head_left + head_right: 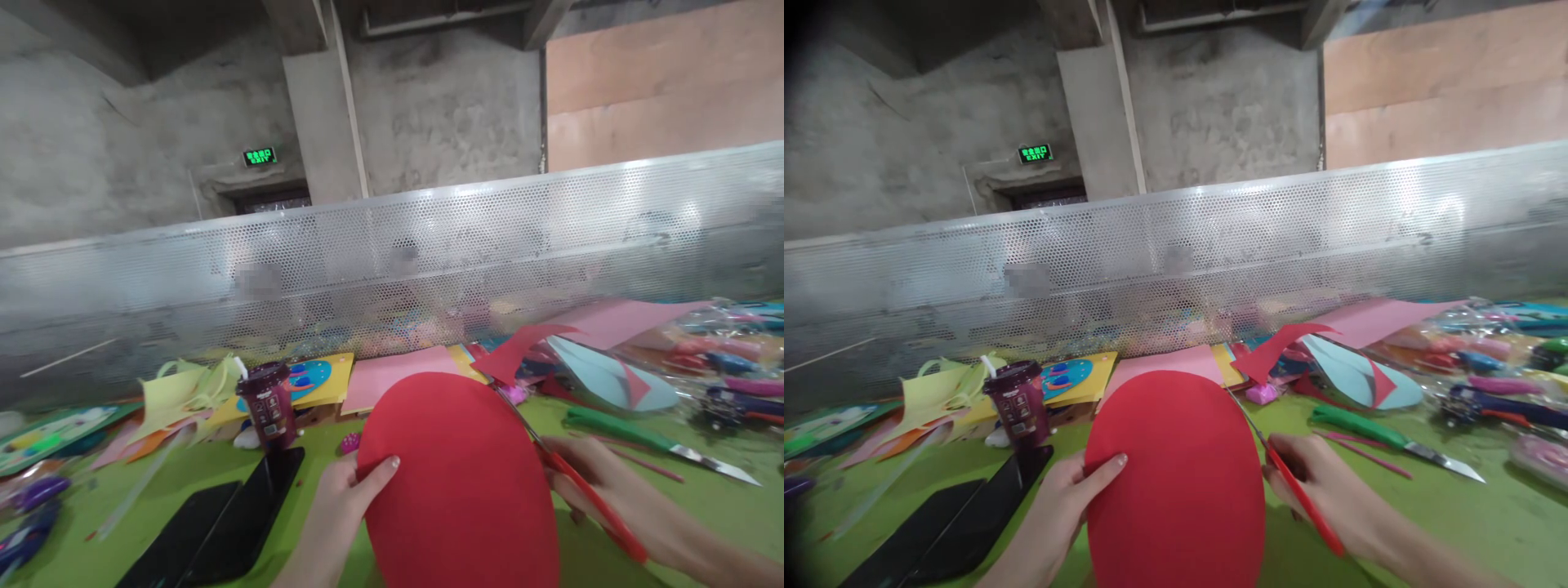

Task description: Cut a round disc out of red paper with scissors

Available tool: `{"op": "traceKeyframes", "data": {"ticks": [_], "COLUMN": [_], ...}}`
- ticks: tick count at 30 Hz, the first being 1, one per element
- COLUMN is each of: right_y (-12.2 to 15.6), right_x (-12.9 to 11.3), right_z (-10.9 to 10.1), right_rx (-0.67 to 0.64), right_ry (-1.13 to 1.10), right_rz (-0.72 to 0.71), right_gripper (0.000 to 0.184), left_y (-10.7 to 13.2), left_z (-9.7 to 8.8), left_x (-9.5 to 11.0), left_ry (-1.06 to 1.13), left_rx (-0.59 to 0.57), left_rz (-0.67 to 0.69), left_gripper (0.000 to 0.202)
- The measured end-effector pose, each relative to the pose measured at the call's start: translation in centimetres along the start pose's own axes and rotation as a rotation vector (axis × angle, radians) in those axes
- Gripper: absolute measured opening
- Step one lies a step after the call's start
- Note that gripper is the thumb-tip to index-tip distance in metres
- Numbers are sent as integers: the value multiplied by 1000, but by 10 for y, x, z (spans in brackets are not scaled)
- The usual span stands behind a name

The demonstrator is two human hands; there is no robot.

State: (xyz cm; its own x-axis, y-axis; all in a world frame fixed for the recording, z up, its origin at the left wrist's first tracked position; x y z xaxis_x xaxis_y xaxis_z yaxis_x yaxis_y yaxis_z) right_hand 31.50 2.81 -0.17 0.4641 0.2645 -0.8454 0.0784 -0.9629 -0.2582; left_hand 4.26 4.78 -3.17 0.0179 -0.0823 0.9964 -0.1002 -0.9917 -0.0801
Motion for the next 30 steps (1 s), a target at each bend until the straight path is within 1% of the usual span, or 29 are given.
{"op": "traceKeyframes", "data": {"ticks": [5,16,24,30], "right_y": [0,0,-1,-1], "right_x": [-1,4,4,1], "right_z": [2,6,5,3], "right_rx": [-62,-135,-111,-85], "right_ry": [72,59,73,51], "right_rz": [48,99,101,73], "right_gripper": [34,34,33,32], "left_y": [1,-3,-1,-3], "left_z": [2,-1,-2,-4], "left_x": [1,-1,-3,-4], "left_ry": [16,-14,14,-46], "left_rx": [12,10,13,17], "left_rz": [7,3,11,18], "left_gripper": [40,40,40,36]}}
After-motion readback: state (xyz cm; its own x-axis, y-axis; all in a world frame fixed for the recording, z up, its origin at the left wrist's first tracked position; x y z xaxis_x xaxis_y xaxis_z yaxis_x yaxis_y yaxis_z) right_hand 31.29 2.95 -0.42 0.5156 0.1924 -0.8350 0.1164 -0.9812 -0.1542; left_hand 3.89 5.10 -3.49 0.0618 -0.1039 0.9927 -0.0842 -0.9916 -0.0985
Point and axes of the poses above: each hand's wrist, its own y-axis away from the middle knuckle, its own z-axis out of the palm, x = y × z, the point moved 5 cm from there along -y, towards the middle knuckle, and after that the axes turned 5 degrees about -y, right-handed, at the moved point
